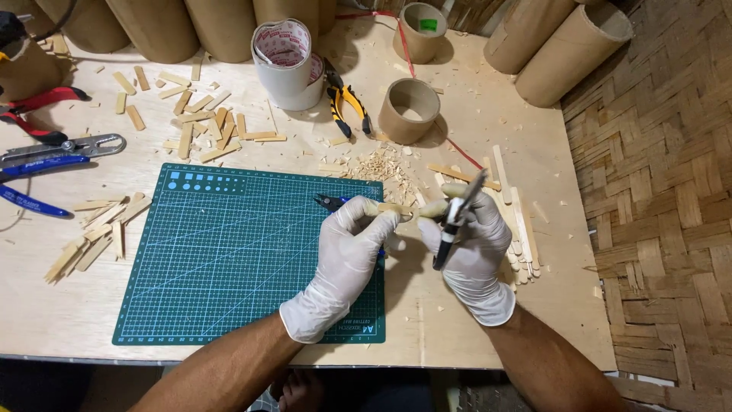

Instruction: Trimming and shaping small wooden sticks using scissors and wire cutters on a cutting mat for handicraft assembly.

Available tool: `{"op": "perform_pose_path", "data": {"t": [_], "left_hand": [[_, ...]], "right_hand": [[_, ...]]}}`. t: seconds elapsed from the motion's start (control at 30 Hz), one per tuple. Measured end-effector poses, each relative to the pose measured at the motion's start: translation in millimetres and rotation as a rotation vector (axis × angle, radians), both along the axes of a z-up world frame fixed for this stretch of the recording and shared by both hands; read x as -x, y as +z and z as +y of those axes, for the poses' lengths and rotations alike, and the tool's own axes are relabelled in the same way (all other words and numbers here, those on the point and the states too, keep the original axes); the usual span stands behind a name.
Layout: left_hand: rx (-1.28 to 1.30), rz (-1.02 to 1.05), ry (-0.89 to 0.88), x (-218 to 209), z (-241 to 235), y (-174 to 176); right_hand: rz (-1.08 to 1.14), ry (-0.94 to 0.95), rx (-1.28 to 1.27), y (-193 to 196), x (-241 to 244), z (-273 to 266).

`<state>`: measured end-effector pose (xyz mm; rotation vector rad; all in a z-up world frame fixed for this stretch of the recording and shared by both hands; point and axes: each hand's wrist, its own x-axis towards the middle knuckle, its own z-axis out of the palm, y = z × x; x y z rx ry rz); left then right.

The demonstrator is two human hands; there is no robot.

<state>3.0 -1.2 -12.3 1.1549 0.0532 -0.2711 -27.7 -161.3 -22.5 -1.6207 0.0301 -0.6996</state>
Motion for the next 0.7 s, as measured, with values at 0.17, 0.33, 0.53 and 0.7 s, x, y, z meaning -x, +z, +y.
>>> {"op": "perform_pose_path", "data": {"t": [0.17, 0.33, 0.53, 0.7], "left_hand": [[0.002, 0.023, -0.025, 8.7, -0.9, 15.3], [-0.043, 0.040, -0.059, 10.5, -1.9, 14.6], [-0.274, -0.351, 0.039, 9.9, 0.8, 22.0], [-0.355, -0.486, 0.091, 10.7, 3.7, 26.9]], "right_hand": [[0.054, -0.008, 0.030, 9.3, 2.4, 4.2], [0.048, -0.040, 0.089, 3.5, 0.5, -2.8], [0.060, 0.028, 0.071, 0.2, -3.9, -9.0], [0.117, 0.051, 0.027, 14.0, 0.1, 0.2]]}}
